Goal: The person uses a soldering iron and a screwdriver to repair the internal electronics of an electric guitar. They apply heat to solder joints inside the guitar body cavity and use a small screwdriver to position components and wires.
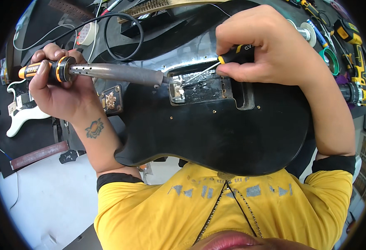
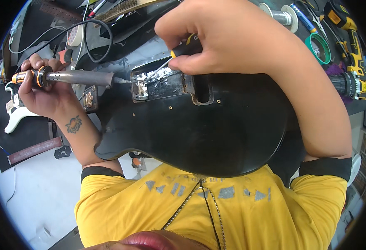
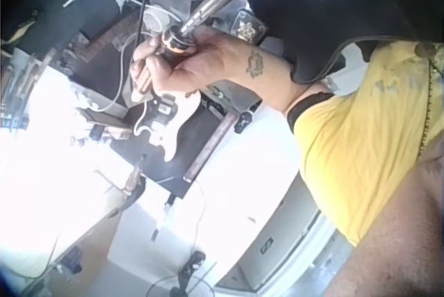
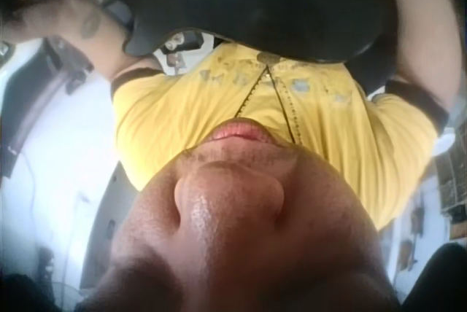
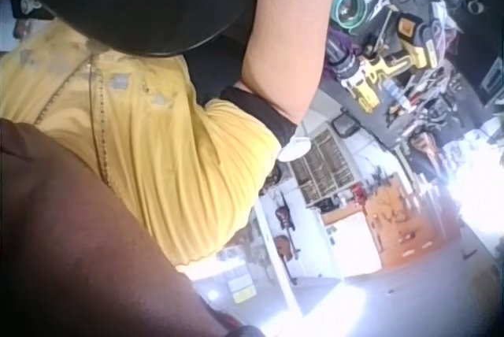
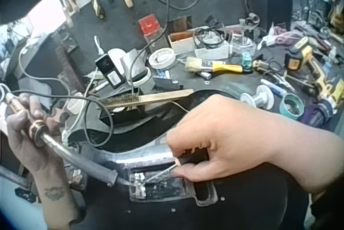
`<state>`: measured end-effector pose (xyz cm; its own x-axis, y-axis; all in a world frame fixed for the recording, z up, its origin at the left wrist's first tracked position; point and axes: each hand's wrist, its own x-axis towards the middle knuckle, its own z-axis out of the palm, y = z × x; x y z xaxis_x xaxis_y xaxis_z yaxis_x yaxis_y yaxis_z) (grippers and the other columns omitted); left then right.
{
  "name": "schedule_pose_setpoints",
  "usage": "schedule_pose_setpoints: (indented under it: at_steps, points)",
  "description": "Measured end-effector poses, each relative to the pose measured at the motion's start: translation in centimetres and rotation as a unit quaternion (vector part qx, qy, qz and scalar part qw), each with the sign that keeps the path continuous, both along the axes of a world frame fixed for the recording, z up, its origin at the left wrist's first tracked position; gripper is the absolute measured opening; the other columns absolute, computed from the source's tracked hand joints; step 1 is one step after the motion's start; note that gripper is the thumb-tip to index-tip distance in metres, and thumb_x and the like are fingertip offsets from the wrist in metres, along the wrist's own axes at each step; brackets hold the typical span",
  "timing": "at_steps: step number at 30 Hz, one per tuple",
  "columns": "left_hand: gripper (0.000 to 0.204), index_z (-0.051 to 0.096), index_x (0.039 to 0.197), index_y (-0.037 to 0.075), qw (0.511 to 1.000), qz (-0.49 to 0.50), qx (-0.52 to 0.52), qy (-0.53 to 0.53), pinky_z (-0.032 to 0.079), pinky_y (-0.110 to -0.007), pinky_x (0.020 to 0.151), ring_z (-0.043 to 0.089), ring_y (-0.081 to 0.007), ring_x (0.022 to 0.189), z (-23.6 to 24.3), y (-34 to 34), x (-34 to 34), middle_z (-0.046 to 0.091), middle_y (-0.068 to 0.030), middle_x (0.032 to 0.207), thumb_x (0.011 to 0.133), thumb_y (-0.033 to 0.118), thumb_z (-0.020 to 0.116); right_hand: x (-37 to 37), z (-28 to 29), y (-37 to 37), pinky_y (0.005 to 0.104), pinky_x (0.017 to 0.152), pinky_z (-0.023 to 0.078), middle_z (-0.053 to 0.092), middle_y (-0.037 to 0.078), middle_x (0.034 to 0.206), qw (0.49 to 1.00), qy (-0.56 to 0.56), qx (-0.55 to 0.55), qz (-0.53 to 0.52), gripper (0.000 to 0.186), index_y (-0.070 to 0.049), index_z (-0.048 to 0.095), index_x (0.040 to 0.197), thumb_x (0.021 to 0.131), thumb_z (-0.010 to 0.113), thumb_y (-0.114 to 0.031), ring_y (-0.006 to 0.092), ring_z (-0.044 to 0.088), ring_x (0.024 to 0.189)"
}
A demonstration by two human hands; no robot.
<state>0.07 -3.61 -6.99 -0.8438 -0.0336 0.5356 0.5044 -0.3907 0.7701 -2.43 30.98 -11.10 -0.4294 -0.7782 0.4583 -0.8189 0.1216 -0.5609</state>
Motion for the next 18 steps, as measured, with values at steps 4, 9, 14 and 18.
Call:
schedule_pose_setpoints:
  at_steps: [4,9,14,18]
  points:
    - [0.016,0.056,0.1,0.0,0.998,0.04,0.054,-0.01,0.045,-0.025,0.055,0.046,-0.0131,0.052,-0.1,-0.2,-0.4,0.058,-0.0163,0.085,0.087,0.011,0.058,0.5,-1.3,-0.4,0.0365,0.06,0.047,0.061,0.012,0.072,0.998,0.018,-0.044,-0.049,0.023,-0.001,0.064,0.081,0.071,0.084,-0.008,0.0302,0.062,0.068]
    - [0.017,0.055,0.099,0.0,0.998,0.035,0.053,-0.018,0.036,-0.024,0.054,0.039,-0.0114,0.049,-0.5,-0.3,-0.3,0.059,-0.0151,0.087,0.086,0.012,0.06,0.4,-1.1,-0.2,0.0353,0.062,0.048,0.064,0.012,0.074,0.998,0.01,-0.015,-0.054,0.025,0.001,0.064,0.08,0.07,0.085,-0.009,0.03,0.063,0.069]
    - [0.011,0.058,0.093,0.001,0.996,0.071,0.049,-0.024,0.039,-0.022,0.05,0.042,-0.0095,0.045,-0.4,0.7,-0.4,0.061,-0.0134,0.081,0.089,0.011,0.058,0.1,-0.7,0.0,0.035,0.062,0.048,0.065,0.011,0.075,0.998,0.023,-0.03,-0.047,0.026,0.002,0.064,0.082,0.07,0.086,-0.007,0.0291,0.064,0.07]
    - [0.012,0.058,0.093,0.001,0.995,0.077,0.056,-0.027,0.038,-0.022,0.05,0.042,-0.0093,0.046,-0.5,0.5,-0.2,0.061,-0.0139,0.083,0.09,0.013,0.057,-0.5,-0.5,0.3,0.0362,0.058,0.049,0.064,0.01,0.069,0.999,-0.01,0.011,-0.037,0.021,-0.005,0.065,0.08,0.081,0.081,-0.018,0.03,0.065,0.065]
